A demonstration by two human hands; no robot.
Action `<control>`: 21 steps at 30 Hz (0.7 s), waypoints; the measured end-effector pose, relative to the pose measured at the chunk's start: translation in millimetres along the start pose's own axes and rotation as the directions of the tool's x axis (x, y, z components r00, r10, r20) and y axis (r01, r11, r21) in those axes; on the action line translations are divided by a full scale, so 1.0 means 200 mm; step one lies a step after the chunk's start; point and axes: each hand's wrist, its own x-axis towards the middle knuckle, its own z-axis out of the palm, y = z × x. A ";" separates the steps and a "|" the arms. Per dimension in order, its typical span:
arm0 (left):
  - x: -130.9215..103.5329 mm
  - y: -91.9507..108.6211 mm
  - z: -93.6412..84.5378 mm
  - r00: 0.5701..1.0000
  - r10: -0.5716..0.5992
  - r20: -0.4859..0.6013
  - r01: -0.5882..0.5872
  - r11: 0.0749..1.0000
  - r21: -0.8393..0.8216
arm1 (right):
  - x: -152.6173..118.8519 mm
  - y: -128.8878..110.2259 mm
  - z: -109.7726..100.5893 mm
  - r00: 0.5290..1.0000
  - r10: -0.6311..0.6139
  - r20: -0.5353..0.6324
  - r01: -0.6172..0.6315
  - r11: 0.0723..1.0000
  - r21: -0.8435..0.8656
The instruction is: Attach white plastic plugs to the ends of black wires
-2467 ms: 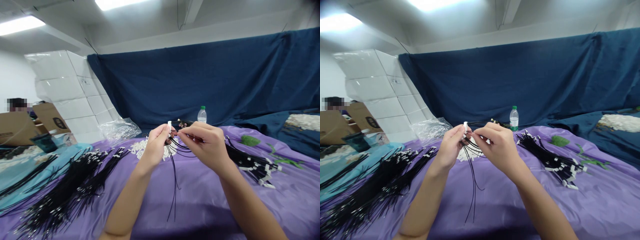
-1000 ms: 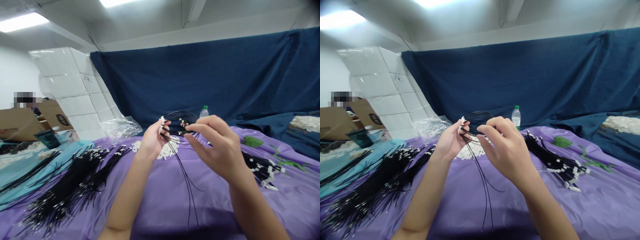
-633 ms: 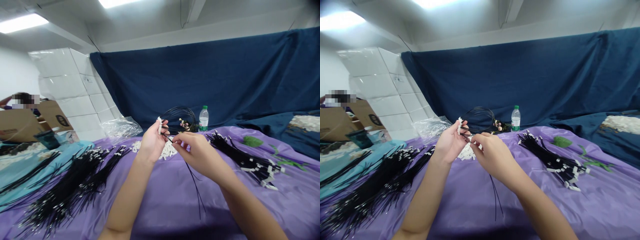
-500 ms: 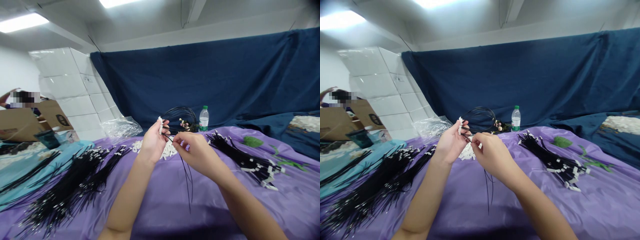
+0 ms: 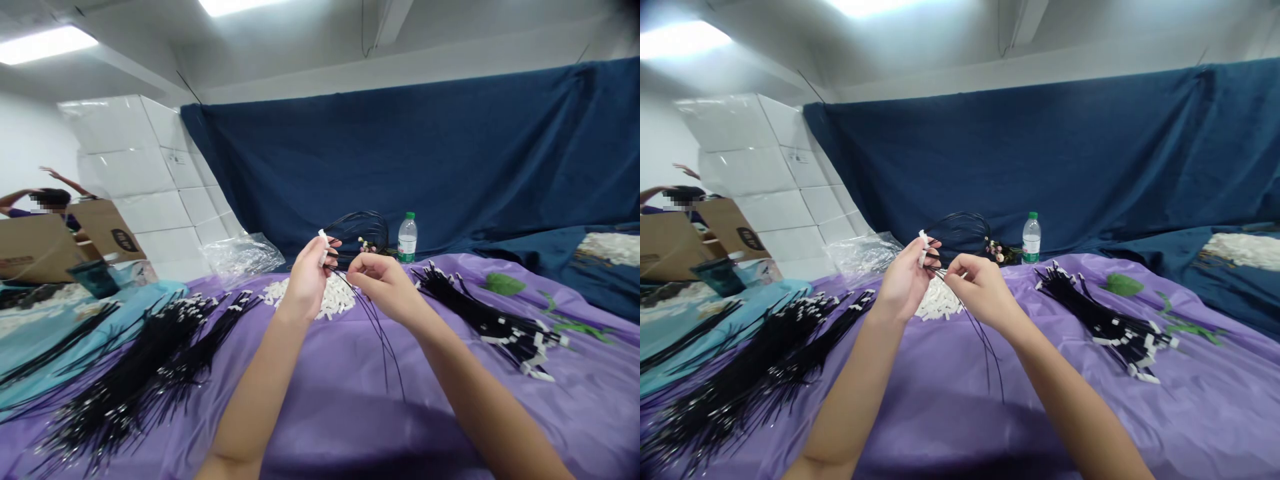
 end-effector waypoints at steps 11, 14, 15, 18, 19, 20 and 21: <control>0.05 -0.03 -0.04 0.996 0.085 0.005 -0.085 0.992 0.092 | 0.03 0.01 -0.06 0.963 0.041 0.266 -0.185 0.818 0.545; 0.06 -0.02 -0.04 0.998 0.054 -0.010 -0.053 0.996 0.071 | 0.02 -0.01 -0.13 0.955 0.030 0.296 -0.217 0.750 0.624; 0.06 -0.01 -0.05 0.999 0.040 -0.013 -0.039 0.997 0.063 | 0.02 -0.01 -0.16 0.963 0.024 0.267 -0.195 0.745 0.638; 0.06 0.00 -0.05 1.000 0.009 -0.015 -0.008 0.999 0.043 | 0.02 -0.02 -0.22 0.997 -0.007 0.076 -0.041 0.784 0.620; 0.05 0.01 -0.05 1.000 0.009 -0.016 -0.008 0.999 0.041 | 0.02 -0.02 -0.23 0.999 -0.035 -0.012 0.035 0.801 0.598; 0.05 0.01 -0.05 1.000 0.010 -0.015 -0.010 0.999 0.040 | 0.02 -0.02 -0.25 0.992 -0.074 -0.104 0.121 0.811 0.572; 0.05 0.01 -0.05 1.000 0.011 -0.012 -0.010 0.999 0.039 | 0.03 -0.02 -0.26 0.973 -0.120 -0.198 0.211 0.810 0.547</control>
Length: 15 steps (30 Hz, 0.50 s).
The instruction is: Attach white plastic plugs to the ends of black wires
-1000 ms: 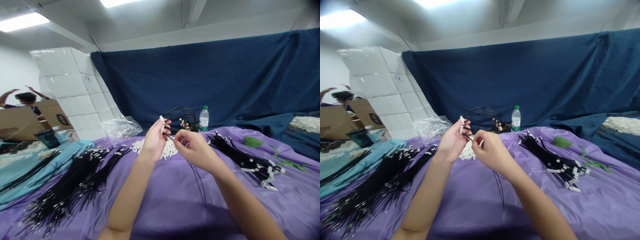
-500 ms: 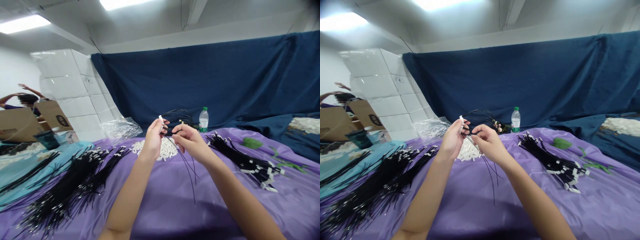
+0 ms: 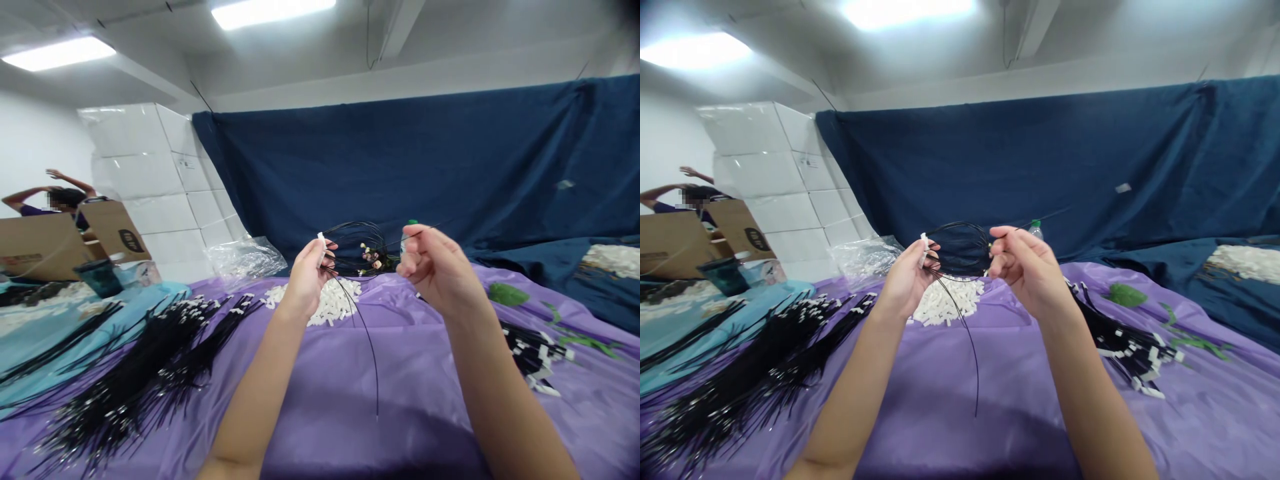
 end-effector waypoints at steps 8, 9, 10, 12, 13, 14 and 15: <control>-0.03 -0.03 0.02 0.995 -0.002 0.096 -0.005 0.998 0.063 | -0.02 -0.12 0.02 0.951 -0.215 -0.223 0.272 0.923 0.271; -0.04 -0.03 0.02 0.993 0.002 0.115 -0.010 0.997 0.074 | -0.04 -0.13 0.03 0.957 -0.190 -0.220 0.245 0.935 0.257; -0.04 -0.04 0.02 0.992 0.003 0.129 -0.013 0.997 0.080 | -0.05 -0.14 0.05 0.962 -0.177 -0.207 0.220 0.952 0.212; -0.05 -0.04 0.03 0.990 0.007 0.143 -0.019 0.996 0.082 | -0.08 -0.12 0.08 0.967 -0.187 -0.171 0.197 0.980 0.039; -0.06 -0.04 0.03 0.989 0.013 0.146 -0.025 0.996 0.081 | -0.10 -0.11 0.09 0.962 -0.225 -0.155 0.215 0.974 -0.078; -0.06 -0.04 0.03 0.989 0.022 0.149 -0.034 0.996 0.080 | -0.11 -0.09 0.11 0.952 -0.275 -0.136 0.245 0.948 -0.205; -0.07 -0.04 0.04 0.987 0.033 0.158 -0.046 0.996 0.080 | -0.12 -0.08 0.13 0.938 -0.328 -0.111 0.278 0.903 -0.327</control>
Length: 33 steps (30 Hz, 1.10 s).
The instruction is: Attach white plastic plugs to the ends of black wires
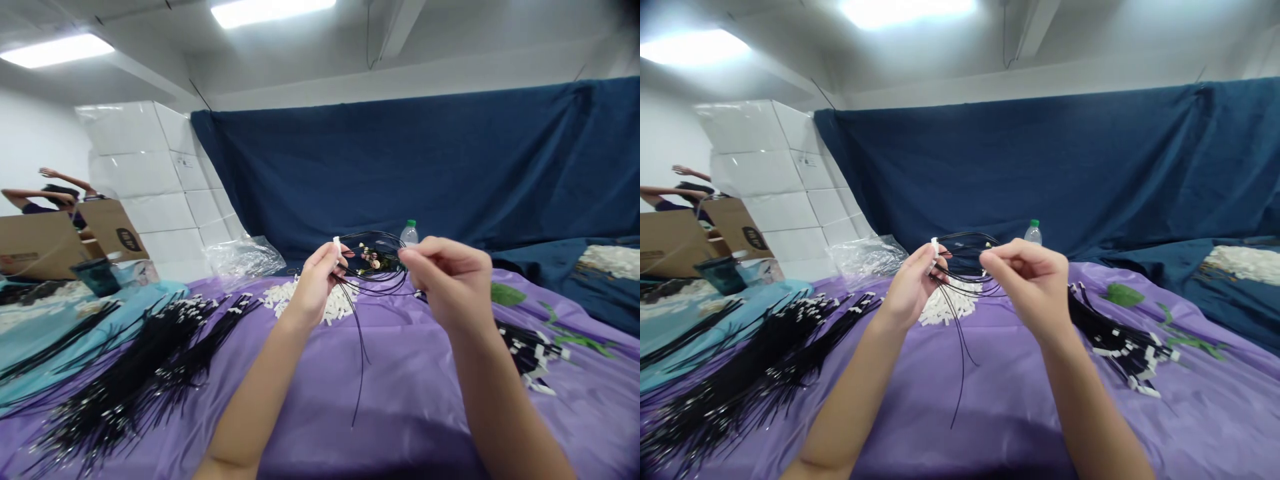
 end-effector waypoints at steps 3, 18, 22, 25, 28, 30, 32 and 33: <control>-0.03 0.01 0.01 0.999 0.029 0.036 -0.029 1.000 0.007 | -0.04 0.01 0.04 0.992 -0.104 0.074 0.121 0.950 -0.289; -0.11 0.03 0.01 0.979 0.113 0.172 -0.137 0.982 0.133 | -0.06 -0.02 0.05 0.974 -0.109 0.198 0.190 0.868 -0.459; -0.11 0.03 0.01 0.976 0.125 0.175 -0.157 0.972 0.177 | -0.06 -0.03 0.05 0.977 -0.063 0.204 0.150 0.881 -0.449; -0.11 0.03 0.01 0.973 0.144 0.180 -0.181 0.961 0.208 | -0.06 -0.02 0.05 0.976 -0.021 0.215 0.113 0.897 -0.428; -0.11 0.03 0.01 0.969 0.161 0.187 -0.201 0.955 0.220 | -0.06 -0.03 0.05 0.971 0.036 0.235 0.065 0.911 -0.407; -0.11 0.03 0.01 0.967 0.164 0.194 -0.207 0.952 0.226 | -0.06 -0.03 0.04 0.969 0.068 0.238 0.034 0.917 -0.398; -0.12 0.03 0.01 0.965 0.164 0.203 -0.211 0.949 0.235 | -0.06 -0.03 0.04 0.967 0.094 0.238 0.007 0.920 -0.392; -0.12 0.03 0.01 0.964 0.164 0.207 -0.213 0.946 0.243 | -0.06 -0.04 0.04 0.965 0.106 0.240 -0.004 0.920 -0.391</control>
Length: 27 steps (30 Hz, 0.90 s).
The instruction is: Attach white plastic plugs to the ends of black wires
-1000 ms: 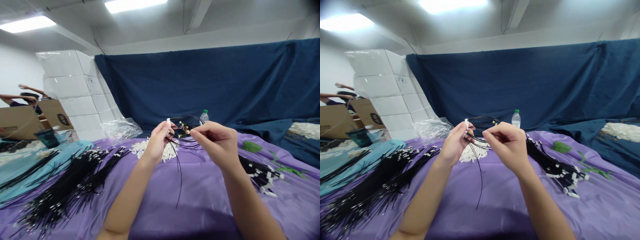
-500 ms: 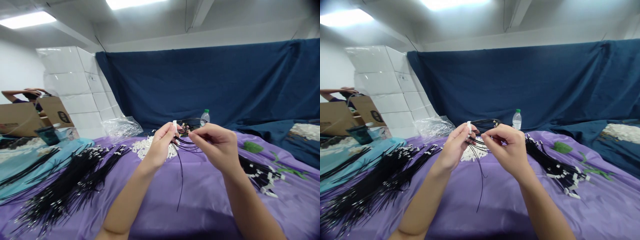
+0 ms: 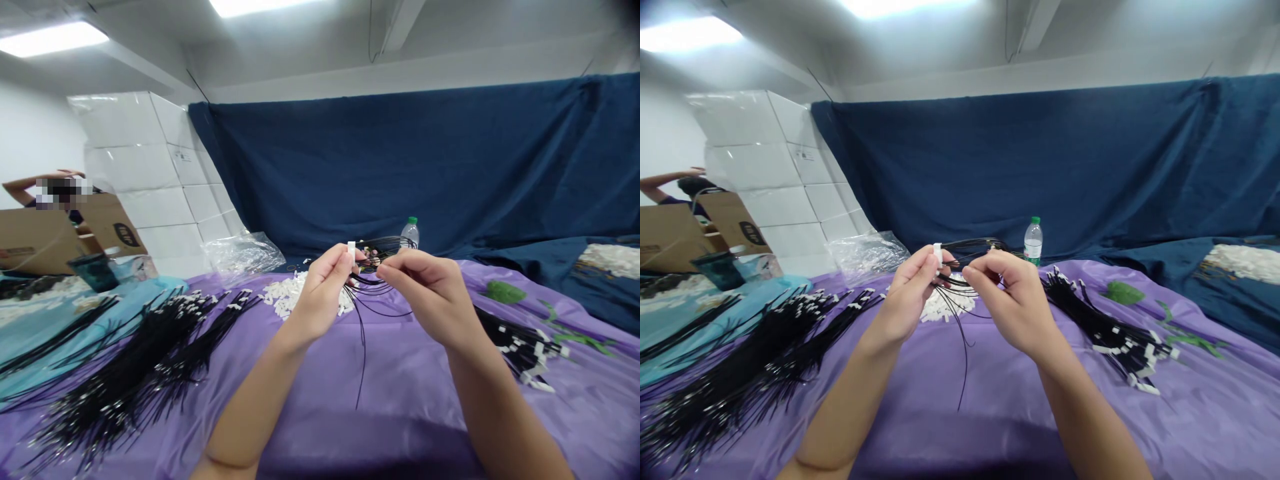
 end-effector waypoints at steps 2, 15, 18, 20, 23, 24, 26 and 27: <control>0.00 0.00 0.00 1.000 0.000 0.004 0.000 1.000 0.020 | 0.00 0.00 0.00 1.000 0.021 0.009 -0.021 1.000 -0.001; -0.01 0.00 0.01 0.998 -0.004 -0.055 0.001 0.999 -0.049 | -0.01 -0.01 0.03 0.999 -0.032 0.019 0.033 0.997 -0.067; -0.01 -0.01 0.01 0.999 -0.015 -0.047 0.012 0.998 -0.063 | -0.01 -0.01 0.04 0.999 -0.040 0.018 0.041 0.996 -0.074; 0.00 -0.01 0.01 0.999 -0.030 -0.045 0.025 0.995 -0.098 | 0.00 -0.01 0.04 0.999 -0.048 0.014 0.049 0.997 -0.068; 0.02 0.00 0.02 0.995 -0.084 -0.059 0.071 0.976 -0.204 | 0.00 0.00 0.03 0.997 -0.079 0.003 0.079 0.996 -0.051; 0.03 0.00 0.02 0.991 -0.112 -0.077 0.090 0.964 -0.248 | 0.00 0.00 0.02 0.996 -0.085 -0.003 0.085 0.996 -0.037; 0.05 0.01 0.02 0.972 -0.186 -0.141 0.127 0.929 -0.349 | 0.00 0.00 0.01 0.996 -0.090 -0.021 0.091 0.996 0.018; 0.06 0.01 0.02 0.957 -0.232 -0.173 0.147 0.904 -0.401 | -0.01 -0.01 0.00 0.995 -0.089 -0.035 0.090 0.995 0.048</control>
